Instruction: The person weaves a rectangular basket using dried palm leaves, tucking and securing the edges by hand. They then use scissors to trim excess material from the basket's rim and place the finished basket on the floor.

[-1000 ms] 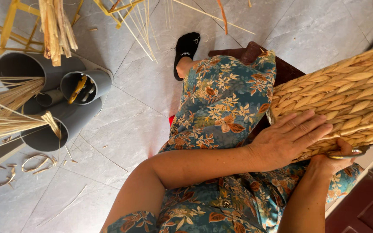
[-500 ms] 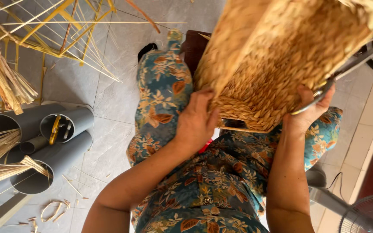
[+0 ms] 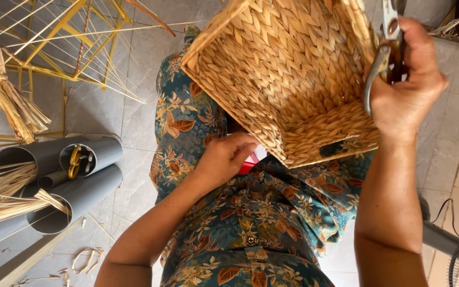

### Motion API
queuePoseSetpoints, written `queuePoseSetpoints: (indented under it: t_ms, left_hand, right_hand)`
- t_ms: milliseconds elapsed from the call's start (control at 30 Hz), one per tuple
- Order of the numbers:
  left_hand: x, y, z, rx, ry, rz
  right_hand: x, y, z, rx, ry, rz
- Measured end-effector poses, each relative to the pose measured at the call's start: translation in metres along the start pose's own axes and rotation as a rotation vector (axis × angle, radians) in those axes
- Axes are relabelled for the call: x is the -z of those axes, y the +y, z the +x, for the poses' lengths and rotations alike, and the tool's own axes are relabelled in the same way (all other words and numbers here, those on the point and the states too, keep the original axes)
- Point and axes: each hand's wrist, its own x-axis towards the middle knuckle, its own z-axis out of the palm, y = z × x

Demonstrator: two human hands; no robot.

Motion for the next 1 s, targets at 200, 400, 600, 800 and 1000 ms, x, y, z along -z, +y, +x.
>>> queuePoseSetpoints:
  t_ms: [200, 400, 600, 800, 1000]
  left_hand:
    - [0.058, 0.031, 0.021, -0.304, 0.515, 0.378]
    - [0.078, 0.005, 0.11, -0.4, 0.439, 0.496]
    - [0.072, -0.034, 0.126, -0.38, 0.568, 0.384]
    - [0.071, -0.034, 0.127, -0.353, 0.558, 0.411]
    - [0.071, -0.03, 0.115, -0.381, 0.547, 0.362]
  right_hand:
    - [0.001, 0.015, 0.012, -0.009, -0.06, 0.128]
    - [0.0, 0.026, 0.022, 0.252, -0.097, -0.129]
    - [-0.01, -0.013, -0.022, 0.2, 0.137, 0.214]
    - [-0.063, -0.017, -0.053, -0.223, -0.431, 0.101]
    - [-0.098, 0.007, -0.047, -0.134, -0.549, 0.055]
